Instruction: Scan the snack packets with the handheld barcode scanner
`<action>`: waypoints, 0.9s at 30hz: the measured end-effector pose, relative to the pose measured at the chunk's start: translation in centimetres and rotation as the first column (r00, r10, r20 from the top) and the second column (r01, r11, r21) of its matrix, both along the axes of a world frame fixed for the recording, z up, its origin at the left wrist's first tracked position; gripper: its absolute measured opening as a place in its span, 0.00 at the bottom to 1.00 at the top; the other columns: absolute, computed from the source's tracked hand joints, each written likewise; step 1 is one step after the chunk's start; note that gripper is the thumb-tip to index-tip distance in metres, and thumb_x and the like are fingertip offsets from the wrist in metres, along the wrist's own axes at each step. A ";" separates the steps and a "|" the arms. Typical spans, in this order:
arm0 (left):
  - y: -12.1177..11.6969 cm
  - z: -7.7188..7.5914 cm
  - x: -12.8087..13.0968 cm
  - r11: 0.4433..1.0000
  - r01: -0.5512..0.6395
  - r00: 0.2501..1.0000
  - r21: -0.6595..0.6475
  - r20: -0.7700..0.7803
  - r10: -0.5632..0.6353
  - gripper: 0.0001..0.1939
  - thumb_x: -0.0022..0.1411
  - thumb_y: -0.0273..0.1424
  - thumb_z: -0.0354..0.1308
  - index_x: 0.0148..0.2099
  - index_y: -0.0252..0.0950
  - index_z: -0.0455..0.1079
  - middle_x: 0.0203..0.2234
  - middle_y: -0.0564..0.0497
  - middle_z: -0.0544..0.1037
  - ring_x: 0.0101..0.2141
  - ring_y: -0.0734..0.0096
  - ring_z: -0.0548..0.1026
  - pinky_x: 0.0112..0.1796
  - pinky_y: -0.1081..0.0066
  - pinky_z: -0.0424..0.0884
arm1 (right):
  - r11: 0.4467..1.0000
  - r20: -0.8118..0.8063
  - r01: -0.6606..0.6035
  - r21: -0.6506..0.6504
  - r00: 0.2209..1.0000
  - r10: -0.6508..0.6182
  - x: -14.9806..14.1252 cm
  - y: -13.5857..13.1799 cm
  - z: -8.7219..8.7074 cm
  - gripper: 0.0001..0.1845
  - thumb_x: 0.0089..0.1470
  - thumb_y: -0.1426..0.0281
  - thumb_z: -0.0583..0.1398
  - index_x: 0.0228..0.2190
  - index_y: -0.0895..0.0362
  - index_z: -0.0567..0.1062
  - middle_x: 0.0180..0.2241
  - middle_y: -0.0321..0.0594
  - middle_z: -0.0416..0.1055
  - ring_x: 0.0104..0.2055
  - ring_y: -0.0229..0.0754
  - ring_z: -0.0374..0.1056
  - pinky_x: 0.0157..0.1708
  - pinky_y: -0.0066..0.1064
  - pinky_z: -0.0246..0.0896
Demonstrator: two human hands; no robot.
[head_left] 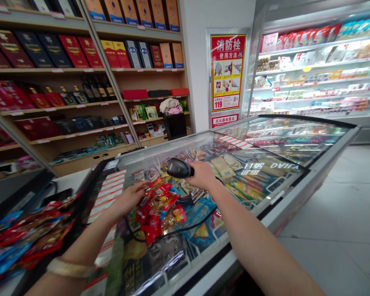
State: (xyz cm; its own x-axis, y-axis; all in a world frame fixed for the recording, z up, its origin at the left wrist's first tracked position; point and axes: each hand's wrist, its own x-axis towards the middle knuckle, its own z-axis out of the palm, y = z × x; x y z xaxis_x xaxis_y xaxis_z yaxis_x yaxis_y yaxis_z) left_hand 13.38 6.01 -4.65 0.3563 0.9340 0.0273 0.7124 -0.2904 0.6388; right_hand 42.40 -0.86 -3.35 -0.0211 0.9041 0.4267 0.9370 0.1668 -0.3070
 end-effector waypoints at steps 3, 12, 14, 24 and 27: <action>-1.8 1.2 -2.5 0.994 0.104 0.979 -0.013 -0.172 -0.105 0.36 0.45 0.34 0.55 0.59 0.38 0.73 0.45 0.47 0.83 0.43 0.54 0.80 0.46 0.61 0.74 | 1.000 0.003 0.002 -0.015 1.000 -0.001 -0.2 -0.1 0.2 0.15 0.50 0.59 0.64 0.39 0.52 0.80 0.40 0.43 0.81 0.44 0.52 0.77 0.42 0.34 0.67; -4.9 1.2 -3.8 0.946 -0.092 0.979 0.312 -0.146 0.143 0.19 0.49 0.37 0.58 0.43 0.39 0.78 0.40 0.45 0.82 0.44 0.52 0.79 0.47 0.62 0.74 | 0.999 0.018 -0.045 -0.003 0.999 0.045 -0.4 -0.1 0.1 0.14 0.50 0.60 0.64 0.39 0.51 0.81 0.39 0.42 0.81 0.44 0.50 0.76 0.41 0.32 0.66; -5.9 1.5 -3.7 0.901 -0.273 0.959 0.338 0.023 0.282 0.16 0.51 0.42 0.59 0.38 0.39 0.76 0.37 0.44 0.81 0.42 0.51 0.79 0.45 0.60 0.75 | 0.998 0.010 -0.063 0.028 0.998 0.063 -0.4 -0.1 0.1 0.15 0.50 0.60 0.64 0.39 0.51 0.81 0.39 0.42 0.81 0.44 0.50 0.76 0.42 0.33 0.65; -9.1 3.3 -0.9 0.778 -0.140 0.319 -0.612 0.716 0.621 0.07 0.65 0.32 0.50 0.40 0.38 0.69 0.33 0.46 0.80 0.34 0.63 0.81 0.41 0.58 0.79 | 0.895 0.079 -0.421 0.145 0.907 0.414 -2.6 -1.5 0.9 0.15 0.47 0.61 0.67 0.36 0.56 0.79 0.36 0.43 0.79 0.42 0.48 0.73 0.43 0.33 0.61; -9.0 3.1 -0.5 0.805 -0.049 0.246 -0.592 0.774 0.584 0.16 0.69 0.38 0.45 0.46 0.38 0.71 0.40 0.42 0.81 0.43 0.57 0.80 0.46 0.50 0.77 | 0.864 0.083 -0.476 0.161 0.879 0.469 -3.1 -1.8 0.9 0.16 0.47 0.62 0.67 0.37 0.57 0.78 0.35 0.42 0.79 0.41 0.47 0.73 0.43 0.33 0.61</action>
State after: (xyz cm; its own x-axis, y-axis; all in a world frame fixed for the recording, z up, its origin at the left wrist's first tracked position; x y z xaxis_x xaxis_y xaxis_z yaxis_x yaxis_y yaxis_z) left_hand 12.88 -3.02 -1.54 0.0154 0.9625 -0.2709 -0.4289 0.2511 0.8678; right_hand 39.29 -2.69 -2.47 -0.4478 0.6945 0.5631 0.7433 0.6392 -0.1973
